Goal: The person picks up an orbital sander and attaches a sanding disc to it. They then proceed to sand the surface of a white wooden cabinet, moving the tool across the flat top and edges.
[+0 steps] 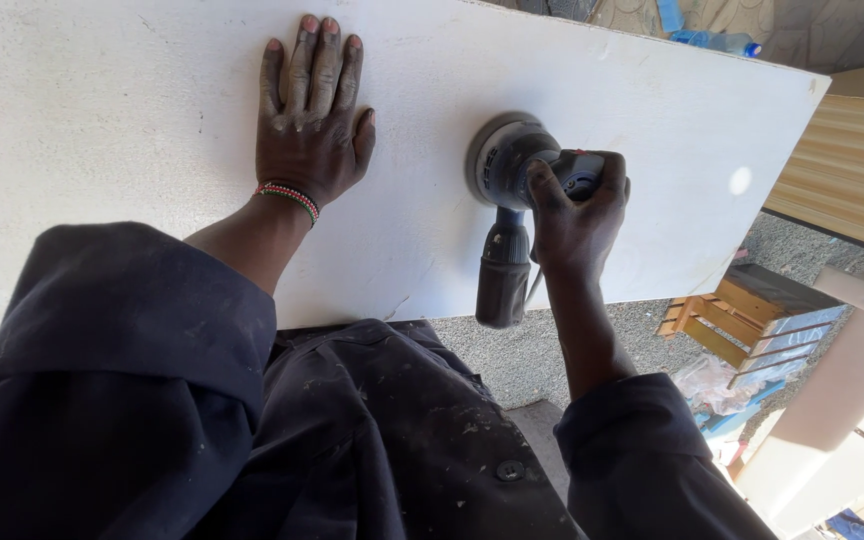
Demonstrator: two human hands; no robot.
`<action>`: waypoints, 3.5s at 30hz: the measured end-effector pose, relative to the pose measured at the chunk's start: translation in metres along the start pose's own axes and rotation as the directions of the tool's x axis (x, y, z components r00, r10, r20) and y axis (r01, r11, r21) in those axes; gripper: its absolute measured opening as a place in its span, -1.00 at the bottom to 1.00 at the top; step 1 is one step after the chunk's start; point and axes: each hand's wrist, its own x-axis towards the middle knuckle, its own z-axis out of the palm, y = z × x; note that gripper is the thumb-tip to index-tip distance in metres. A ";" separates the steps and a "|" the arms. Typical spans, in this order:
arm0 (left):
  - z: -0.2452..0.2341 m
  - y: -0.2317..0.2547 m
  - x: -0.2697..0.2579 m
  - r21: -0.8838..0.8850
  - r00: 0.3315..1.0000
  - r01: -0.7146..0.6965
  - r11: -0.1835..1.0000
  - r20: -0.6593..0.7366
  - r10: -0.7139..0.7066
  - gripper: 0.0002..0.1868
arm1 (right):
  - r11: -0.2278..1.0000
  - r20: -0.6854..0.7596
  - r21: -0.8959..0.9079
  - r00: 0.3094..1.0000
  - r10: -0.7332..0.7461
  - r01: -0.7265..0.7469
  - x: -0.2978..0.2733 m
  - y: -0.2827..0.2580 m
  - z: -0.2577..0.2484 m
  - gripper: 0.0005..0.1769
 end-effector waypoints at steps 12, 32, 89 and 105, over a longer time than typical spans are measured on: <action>-0.002 -0.001 -0.001 0.005 0.999 -0.017 1.000 -0.034 0.017 -0.24 | 0.995 0.060 -0.038 0.993 0.098 -0.095 -0.023 -0.027 0.011 -0.41; 0.031 -0.005 -0.003 0.192 0.969 0.008 0.981 -0.243 0.039 -0.20 | 0.967 -0.003 -0.004 0.967 0.255 -0.255 -0.005 0.021 -0.034 -0.20; 0.025 -0.003 -0.005 0.169 0.973 0.046 0.984 -0.233 -0.006 -0.25 | 0.844 0.391 0.225 0.839 0.379 -0.487 -0.045 0.001 0.015 -0.10; 0.026 -0.004 -0.004 0.154 0.970 0.040 0.987 -0.243 -0.001 -0.27 | 0.748 0.354 0.464 0.873 0.335 -0.475 -0.055 0.025 0.025 -0.20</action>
